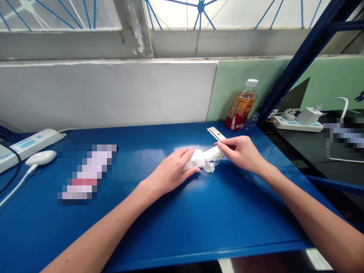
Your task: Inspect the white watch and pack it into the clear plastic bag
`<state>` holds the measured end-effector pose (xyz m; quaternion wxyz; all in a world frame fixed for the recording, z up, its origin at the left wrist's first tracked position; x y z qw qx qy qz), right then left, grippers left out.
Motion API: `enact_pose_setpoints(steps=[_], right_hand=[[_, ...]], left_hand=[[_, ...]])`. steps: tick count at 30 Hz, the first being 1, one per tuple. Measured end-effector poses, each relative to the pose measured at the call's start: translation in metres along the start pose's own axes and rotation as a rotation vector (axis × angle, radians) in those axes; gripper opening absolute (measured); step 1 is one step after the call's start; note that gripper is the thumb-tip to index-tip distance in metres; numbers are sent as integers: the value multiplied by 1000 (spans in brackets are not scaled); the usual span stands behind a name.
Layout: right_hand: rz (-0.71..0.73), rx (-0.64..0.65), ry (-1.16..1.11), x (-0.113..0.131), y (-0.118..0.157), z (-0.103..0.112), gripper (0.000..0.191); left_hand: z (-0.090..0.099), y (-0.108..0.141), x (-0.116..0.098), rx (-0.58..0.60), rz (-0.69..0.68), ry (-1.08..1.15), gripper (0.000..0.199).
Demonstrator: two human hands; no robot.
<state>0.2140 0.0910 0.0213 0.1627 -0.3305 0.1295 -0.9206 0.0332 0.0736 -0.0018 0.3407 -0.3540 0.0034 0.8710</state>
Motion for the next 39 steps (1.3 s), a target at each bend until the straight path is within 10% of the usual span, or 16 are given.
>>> enact_pose_setpoints(steps=[10, 17, 30, 39], right_hand=[[89, 168, 473, 8, 9, -30, 35], [436, 307, 289, 27, 15, -19, 24], [496, 232, 195, 35, 18, -35, 22], [291, 236, 278, 25, 12, -22, 31]], left_hand=[[-5, 0, 0, 29, -54, -122, 51], [-10, 0, -3, 82, -100, -296, 51], [-11, 1, -5, 76, -111, -340, 49], [-28, 3, 6, 203, -81, -502, 62]])
Point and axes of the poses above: each hand's wrist, its own y-axis away from the middle knuckle, its own z-axis out of the back of the hand, x = y × z, the point moved 9 cm from there along -y, towards the middle knuckle, and after that the axes turned 1 degree about -x, right-handed, at the moved point
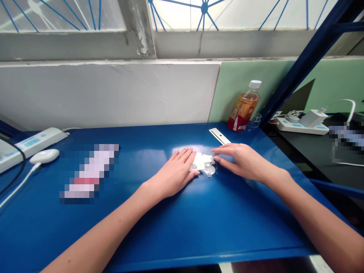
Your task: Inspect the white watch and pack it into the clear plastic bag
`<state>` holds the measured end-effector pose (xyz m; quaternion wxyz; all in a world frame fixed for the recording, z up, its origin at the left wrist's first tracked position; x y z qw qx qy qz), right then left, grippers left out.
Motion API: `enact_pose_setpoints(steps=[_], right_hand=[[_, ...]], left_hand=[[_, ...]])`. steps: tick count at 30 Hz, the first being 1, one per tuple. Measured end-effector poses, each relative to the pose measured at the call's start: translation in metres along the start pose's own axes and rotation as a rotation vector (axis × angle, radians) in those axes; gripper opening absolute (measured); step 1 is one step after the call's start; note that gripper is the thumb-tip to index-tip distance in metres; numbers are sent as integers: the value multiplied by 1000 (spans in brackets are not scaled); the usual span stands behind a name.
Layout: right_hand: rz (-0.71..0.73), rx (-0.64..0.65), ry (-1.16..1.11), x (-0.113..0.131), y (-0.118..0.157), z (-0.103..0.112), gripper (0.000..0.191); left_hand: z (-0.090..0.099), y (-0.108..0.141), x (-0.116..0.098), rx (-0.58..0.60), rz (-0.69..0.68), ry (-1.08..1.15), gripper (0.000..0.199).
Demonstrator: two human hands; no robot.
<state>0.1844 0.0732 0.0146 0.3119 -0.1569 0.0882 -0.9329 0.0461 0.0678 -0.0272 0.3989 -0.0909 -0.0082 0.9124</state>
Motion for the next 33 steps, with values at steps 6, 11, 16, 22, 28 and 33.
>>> enact_pose_setpoints(steps=[6, 11, 16, 22, 28, 33], right_hand=[[-32, 56, -140, 16, -1, 5, 22], [-112, 99, -229, 21, 0, 1, 26], [-204, 111, -383, 17, 5, -14, 39], [-337, 114, -636, 11, 11, -34, 68], [-513, 2, -803, -6, 11, -37, 66], [-541, 20, -795, -12, 6, -41, 59]], left_hand=[[-4, 1, -2, 50, 27, -57, 63], [-5, 1, -2, 27, 22, -81, 62], [-4, 1, -4, 33, 39, -90, 61], [-1, 0, -7, 33, 36, -88, 59], [0, 2, -6, 3, 37, -45, 58], [-2, 2, -5, -2, 34, -56, 58]])
Point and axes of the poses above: each hand's wrist, its own y-axis away from the middle knuckle, its own z-axis out of the back of the hand, x = y × z, the point moved 9 cm from there along -y, towards the middle knuckle, and after that the axes turned 1 degree about -x, right-handed, at the moved point
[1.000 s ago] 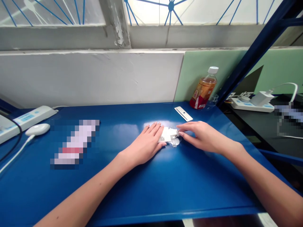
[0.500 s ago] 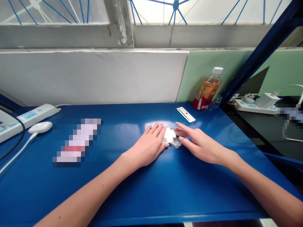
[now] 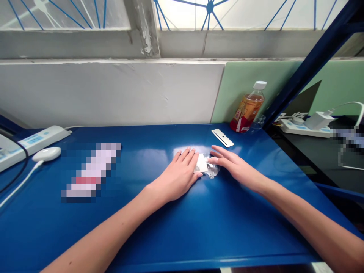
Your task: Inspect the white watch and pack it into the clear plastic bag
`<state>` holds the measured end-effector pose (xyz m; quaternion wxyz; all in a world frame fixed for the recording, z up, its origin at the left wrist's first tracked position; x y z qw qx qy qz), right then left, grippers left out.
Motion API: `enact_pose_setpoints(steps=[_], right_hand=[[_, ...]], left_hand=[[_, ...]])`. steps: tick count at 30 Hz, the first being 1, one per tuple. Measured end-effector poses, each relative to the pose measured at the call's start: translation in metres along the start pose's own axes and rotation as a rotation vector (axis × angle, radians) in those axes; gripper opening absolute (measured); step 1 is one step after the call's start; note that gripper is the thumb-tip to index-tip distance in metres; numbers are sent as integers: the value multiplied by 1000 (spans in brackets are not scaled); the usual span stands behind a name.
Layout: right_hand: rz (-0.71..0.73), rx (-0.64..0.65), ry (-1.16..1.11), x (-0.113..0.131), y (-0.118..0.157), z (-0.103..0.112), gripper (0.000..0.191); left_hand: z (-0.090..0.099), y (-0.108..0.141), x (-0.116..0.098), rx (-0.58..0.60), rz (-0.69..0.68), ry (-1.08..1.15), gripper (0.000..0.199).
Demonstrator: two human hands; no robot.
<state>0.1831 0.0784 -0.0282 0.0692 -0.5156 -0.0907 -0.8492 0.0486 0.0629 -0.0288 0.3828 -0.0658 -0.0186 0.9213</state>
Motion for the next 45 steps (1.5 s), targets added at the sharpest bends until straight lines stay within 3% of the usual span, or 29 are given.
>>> enact_pose_setpoints(steps=[4, 8, 11, 14, 18, 20, 30, 34, 38, 45], right_hand=[[58, -31, 87, 4, -2, 6, 57], [121, -226, 353, 19, 3, 29, 45], [93, -280, 478, 23, 7, 37, 41], [123, -238, 357, 25, 7, 33, 36], [158, -52, 14, 23, 3, 15, 31], [172, 10, -37, 23, 3, 8, 31], [558, 48, 613, 43, 16, -12, 34], [526, 159, 662, 39, 20, -21, 45], [445, 273, 713, 28, 28, -29, 74], [389, 329, 661, 24, 28, -29, 75]], left_hand=[[-2, 0, 0, 20, -6, -8, 60], [-1, 0, -1, 28, -5, -24, 61], [-1, 0, -1, 31, -3, -24, 61], [0, -1, 0, 21, 0, -17, 61], [-1, 0, -1, 4, -9, -24, 61], [0, 0, -1, -14, -13, -30, 59], [1, 1, -2, -10, -16, -34, 58], [2, 1, -2, -17, -14, -33, 57], [1, 1, -2, -21, -15, -32, 55], [0, 1, -3, -9, -16, -45, 57]])
Point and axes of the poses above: each hand's wrist, its own y-axis away from the middle knuckle, its own z-axis out of the back of the hand, x = y × z, the point moved 9 cm from there along -y, towards the middle knuckle, and after that the axes turned 1 degree about -x, right-handed, at the moved point
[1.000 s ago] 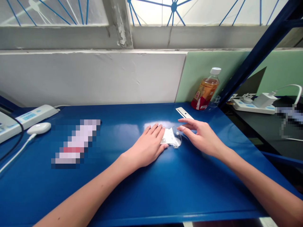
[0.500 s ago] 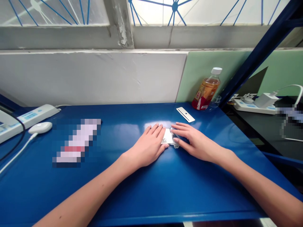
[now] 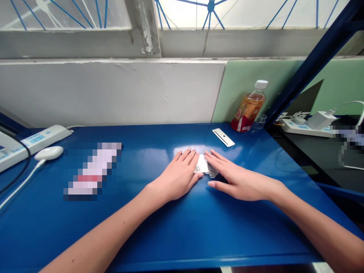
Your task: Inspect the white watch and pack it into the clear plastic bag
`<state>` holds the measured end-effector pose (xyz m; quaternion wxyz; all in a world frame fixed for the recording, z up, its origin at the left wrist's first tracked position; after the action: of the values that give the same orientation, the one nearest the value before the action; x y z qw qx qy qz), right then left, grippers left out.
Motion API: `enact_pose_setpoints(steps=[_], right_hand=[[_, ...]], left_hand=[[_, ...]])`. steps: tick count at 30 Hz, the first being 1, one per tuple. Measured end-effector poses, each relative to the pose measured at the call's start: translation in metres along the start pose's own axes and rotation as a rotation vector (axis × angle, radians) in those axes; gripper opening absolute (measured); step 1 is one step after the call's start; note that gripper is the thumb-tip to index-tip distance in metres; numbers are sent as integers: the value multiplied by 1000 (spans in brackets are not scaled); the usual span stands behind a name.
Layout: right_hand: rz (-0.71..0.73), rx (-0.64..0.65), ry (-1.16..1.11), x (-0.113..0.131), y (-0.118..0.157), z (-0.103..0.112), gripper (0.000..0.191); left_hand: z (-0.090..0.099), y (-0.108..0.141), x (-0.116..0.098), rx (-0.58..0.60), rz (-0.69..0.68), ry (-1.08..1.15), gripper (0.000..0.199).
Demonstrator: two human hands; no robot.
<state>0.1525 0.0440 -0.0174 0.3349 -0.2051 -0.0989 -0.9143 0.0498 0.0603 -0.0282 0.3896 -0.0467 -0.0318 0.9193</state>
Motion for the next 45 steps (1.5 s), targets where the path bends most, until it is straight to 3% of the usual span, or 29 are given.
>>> enact_pose_setpoints(steps=[7, 14, 23, 26, 29, 32, 37, 45], right_hand=[[-25, -26, 144, 5, -1, -6, 89], [-4, -33, 145, 7, 1, -11, 103], [-8, 35, 44, 5, -1, -15, 105], [11, -67, 79, 8, -6, -6, 90], [59, -250, 153, 8, -9, 11, 58], [64, -390, 179, -6, -9, 27, 39], [120, -472, 177, -26, -6, 41, 35], [265, -557, -38, -20, 1, 56, 24]], left_hand=[[0, -1, 0, -6, -4, -7, 58], [-1, -1, -2, 15, 3, -15, 58], [-2, 0, 1, -3, 0, 14, 58], [-2, 0, 1, -2, -7, 27, 57], [-1, -1, 1, -13, -10, 28, 55], [0, -2, 1, -13, 1, 30, 56], [1, -4, 2, -24, 39, 93, 54], [19, -3, -10, -149, -109, 433, 51]])
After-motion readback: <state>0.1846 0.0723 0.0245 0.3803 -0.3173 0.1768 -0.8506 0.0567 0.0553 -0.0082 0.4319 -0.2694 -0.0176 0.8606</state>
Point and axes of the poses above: each hand's wrist, its own y-axis away from the middle knuckle, its own z-axis out of the back of the hand, x = y × z, the point moved 9 cm from there along -y, towards the middle knuckle, and after that the axes turned 1 degree about -x, right-handed, at the moved point
